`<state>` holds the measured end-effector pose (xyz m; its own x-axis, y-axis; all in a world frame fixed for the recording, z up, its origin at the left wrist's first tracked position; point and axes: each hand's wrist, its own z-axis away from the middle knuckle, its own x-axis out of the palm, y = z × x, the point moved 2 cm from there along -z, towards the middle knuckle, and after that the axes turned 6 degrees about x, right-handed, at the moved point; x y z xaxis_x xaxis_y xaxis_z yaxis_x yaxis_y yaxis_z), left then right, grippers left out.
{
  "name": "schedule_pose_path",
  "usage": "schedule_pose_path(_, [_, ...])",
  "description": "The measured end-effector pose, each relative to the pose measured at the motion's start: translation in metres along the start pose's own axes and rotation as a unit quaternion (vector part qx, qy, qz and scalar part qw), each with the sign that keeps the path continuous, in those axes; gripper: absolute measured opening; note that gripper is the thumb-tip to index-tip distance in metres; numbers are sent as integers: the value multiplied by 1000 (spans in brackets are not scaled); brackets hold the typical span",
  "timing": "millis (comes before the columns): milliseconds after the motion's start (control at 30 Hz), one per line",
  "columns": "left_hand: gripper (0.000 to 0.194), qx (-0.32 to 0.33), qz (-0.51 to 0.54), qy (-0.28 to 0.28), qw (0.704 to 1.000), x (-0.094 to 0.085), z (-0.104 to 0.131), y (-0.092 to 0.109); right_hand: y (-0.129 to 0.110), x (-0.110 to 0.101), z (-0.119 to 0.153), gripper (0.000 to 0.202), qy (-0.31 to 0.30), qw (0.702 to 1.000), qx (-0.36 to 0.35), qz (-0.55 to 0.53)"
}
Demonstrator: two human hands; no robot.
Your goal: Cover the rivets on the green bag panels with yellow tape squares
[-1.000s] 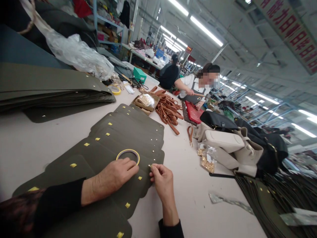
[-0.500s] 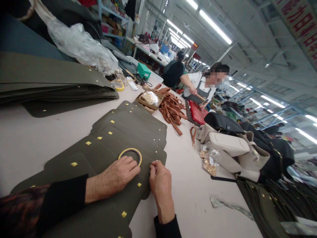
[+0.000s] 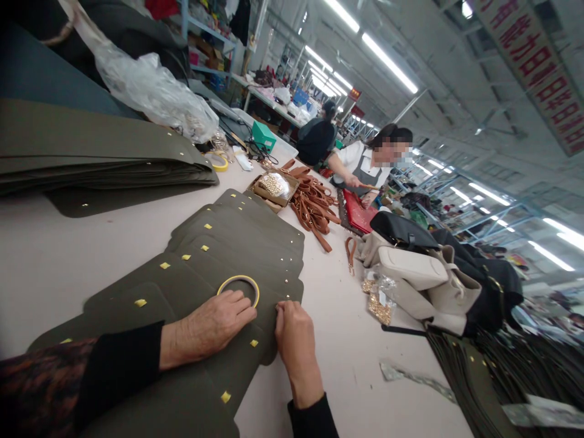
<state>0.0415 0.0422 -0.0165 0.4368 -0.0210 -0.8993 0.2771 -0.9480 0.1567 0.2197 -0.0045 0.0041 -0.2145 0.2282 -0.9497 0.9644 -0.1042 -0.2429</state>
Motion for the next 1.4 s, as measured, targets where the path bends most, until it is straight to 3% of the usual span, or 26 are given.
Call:
schedule_pose_path(200, [14,13,35,11,999,-10,1,0,5,3,-17,20,-37,992,115,-27])
schedule_pose_path(300, [24,9,106,47,993,-14,2,-2,10,2,-10,16,-42,983,142,-110])
schedule_pose_path(400, [38,8,159,92,983,-16,3,-1,9,-4,7,20,-6,961,152,-229])
schedule_pose_path(533, [49,2,167,121,978,-19,3,5,-12,-19,29,23,26,944,68,-322])
schedule_pose_path(733, [51,9,163,117,980,-23,4,14,-43,-32,39,17,57,967,-96,-228])
schedule_pose_path(867, [46,4,163,112,980,-27,8,18,-47,-28,41,16,74,973,-122,-180])
schedule_pose_path(1067, [12,-36,171,73,982,-33,6,15,-56,-29,47,18,161,973,-128,-107])
schedule_pose_path(1133, [12,-35,159,79,983,-36,2,14,-60,-30,47,18,171,973,-103,-118])
schedule_pose_path(1233, [16,-9,109,90,990,-43,-3,17,-57,-32,43,16,130,966,21,-224])
schedule_pose_path(1333, [17,39,68,104,991,-50,-6,27,-36,-28,38,16,82,904,185,-376])
schedule_pose_path(1400, [16,51,60,101,992,-50,-7,30,-18,-22,36,23,62,856,254,-446])
